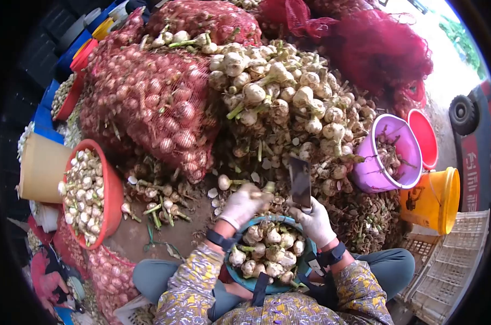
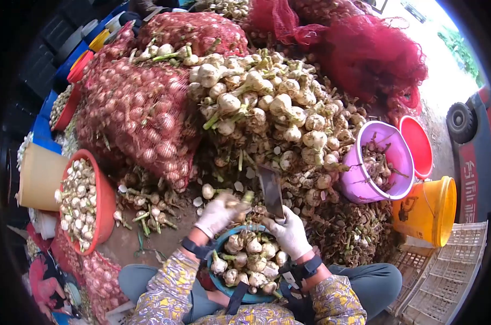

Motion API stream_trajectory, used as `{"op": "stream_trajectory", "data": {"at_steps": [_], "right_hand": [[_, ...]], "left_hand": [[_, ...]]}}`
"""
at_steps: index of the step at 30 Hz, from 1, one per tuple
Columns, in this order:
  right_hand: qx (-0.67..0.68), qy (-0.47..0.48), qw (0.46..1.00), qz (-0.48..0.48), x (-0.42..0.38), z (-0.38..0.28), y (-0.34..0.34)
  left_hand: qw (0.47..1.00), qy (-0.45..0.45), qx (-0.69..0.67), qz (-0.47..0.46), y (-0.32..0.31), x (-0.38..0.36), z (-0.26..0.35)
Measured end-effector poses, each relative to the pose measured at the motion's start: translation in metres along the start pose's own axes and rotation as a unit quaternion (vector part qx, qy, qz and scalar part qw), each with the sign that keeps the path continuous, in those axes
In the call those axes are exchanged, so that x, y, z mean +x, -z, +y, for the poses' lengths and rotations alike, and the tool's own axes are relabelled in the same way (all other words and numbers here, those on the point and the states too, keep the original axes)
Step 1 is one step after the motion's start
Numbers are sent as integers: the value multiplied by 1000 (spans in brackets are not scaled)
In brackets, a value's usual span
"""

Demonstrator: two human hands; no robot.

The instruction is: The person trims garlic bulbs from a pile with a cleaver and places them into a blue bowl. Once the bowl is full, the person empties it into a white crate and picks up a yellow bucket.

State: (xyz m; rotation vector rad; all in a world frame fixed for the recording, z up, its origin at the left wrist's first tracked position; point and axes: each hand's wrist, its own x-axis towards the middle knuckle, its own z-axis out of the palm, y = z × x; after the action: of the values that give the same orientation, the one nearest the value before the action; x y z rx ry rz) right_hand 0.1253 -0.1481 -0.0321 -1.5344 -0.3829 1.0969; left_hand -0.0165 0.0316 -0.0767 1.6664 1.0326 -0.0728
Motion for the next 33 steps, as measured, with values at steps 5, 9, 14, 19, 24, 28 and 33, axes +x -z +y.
{"op": "stream_trajectory", "data": {"at_steps": [5, 9, 14, 19, 24, 28, 33], "right_hand": [[106, -100, 989, -27, -11, -27, 13], [185, -81, 979, -40, -19, -22, 13], [-23, -1, 998, 52, -28, -32, 1], [-453, 276, 845, 72, -69, -42, -5], [-529, 313, 789, 14, -71, -35, -6], [-538, 309, 785, 11, -70, -35, -7], [-509, 336, 791, 54, -50, -8, 7]], "left_hand": [[965, -253, 72, 14, -17, -70, 61], [937, -337, 76, 46, -25, -89, 52], [981, -179, -68, -35, -36, -100, 57], [962, -144, -206, -105, -18, -105, 45], [976, -166, -63, -125, -15, -100, 10], [967, -250, -23, -33, -23, -95, -2], [941, -53, -322, -91, -17, -118, 39]]}}
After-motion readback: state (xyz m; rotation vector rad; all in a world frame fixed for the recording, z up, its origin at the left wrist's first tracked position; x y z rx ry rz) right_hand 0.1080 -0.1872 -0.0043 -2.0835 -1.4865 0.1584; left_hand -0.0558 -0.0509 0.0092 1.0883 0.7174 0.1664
